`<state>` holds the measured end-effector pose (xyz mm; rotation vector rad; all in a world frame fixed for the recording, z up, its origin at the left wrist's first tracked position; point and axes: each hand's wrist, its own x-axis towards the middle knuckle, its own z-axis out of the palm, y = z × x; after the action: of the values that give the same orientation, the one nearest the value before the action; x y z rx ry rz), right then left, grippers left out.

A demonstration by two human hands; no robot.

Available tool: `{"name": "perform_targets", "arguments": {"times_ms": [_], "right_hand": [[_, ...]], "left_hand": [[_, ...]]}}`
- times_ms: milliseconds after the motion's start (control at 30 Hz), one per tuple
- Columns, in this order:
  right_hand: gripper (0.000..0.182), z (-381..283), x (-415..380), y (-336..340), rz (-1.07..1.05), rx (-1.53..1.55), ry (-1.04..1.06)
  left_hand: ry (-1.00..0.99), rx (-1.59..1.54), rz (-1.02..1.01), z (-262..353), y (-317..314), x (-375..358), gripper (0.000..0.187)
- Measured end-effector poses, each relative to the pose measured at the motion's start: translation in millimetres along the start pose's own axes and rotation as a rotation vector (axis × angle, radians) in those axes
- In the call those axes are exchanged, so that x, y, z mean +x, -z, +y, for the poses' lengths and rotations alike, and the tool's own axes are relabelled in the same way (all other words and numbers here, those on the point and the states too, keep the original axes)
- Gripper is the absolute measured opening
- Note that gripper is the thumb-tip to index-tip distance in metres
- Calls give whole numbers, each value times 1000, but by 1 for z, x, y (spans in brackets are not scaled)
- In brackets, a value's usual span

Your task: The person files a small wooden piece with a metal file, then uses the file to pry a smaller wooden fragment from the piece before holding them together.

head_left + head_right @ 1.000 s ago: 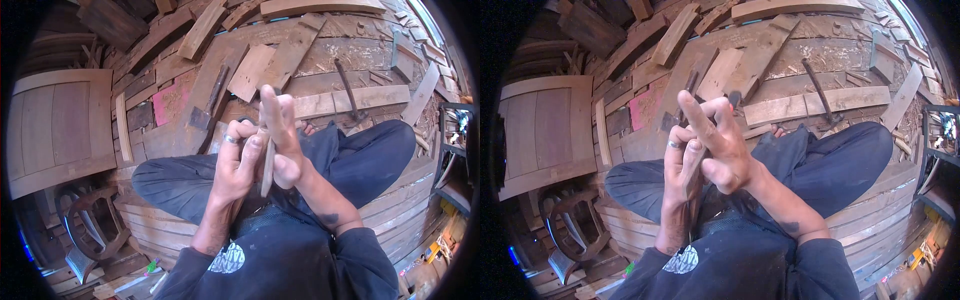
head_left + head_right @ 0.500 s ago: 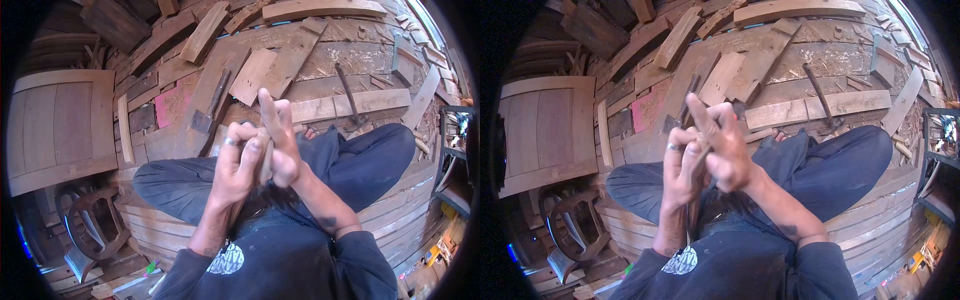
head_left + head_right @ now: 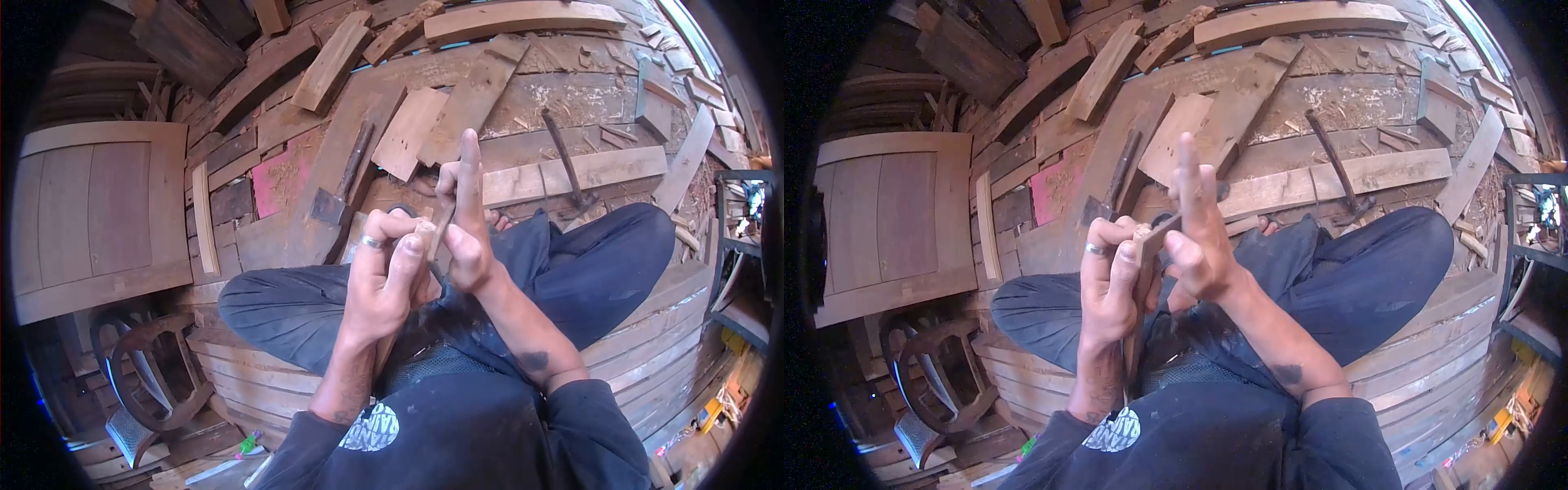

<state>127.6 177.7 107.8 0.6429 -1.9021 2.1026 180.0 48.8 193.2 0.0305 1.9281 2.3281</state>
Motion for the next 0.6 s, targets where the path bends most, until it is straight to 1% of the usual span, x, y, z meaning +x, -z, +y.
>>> {"name": "perform_targets", "arguments": {"times_ms": [67,100,133,200,233,267,300,400,433,467,500,533,600], "right_hand": [[113,-12,2,-3,-5,-5,79],[112,-15,3,-5,-1,-9,106],[112,-19,4,-6,3,-14,133],[108,-10,-2,-4,14,-31,45],[107,-11,-2,-4,23,-12,-6],[106,-12,-1,-3,33,8,-56],[106,-18,-1,-5,31,-6,-9],[109,-22,3,-1,-33,-42,151],[111,-14,3,3,-42,-99,134],[110,-10,1,1,-14,-90,91],[108,-8,1,-1,15,-79,48],[108,-6,2,-2,45,-68,5],[106,-12,-5,-6,25,-101,74]], "left_hand": [[-131,161,-26,-24,7,3,11],[-158,174,-31,-22,7,3,12],[-80,131,-11,-11,4,2,12],[67,33,29,16,-6,-6,13],[46,-56,23,14,-3,-10,13],[18,13,9,8,-2,-10,13],[-5,83,1,1,-1,-9,12],[-198,187,-27,-23,8,4,12],[-100,103,-7,-3,-1,0,12],[3,15,20,9,-7,-6,12],[-9,-61,-13,12,-3,-9,12],[-23,1,-18,10,-3,-6,12],[-29,128,-17,-6,1,-2,12]]}}
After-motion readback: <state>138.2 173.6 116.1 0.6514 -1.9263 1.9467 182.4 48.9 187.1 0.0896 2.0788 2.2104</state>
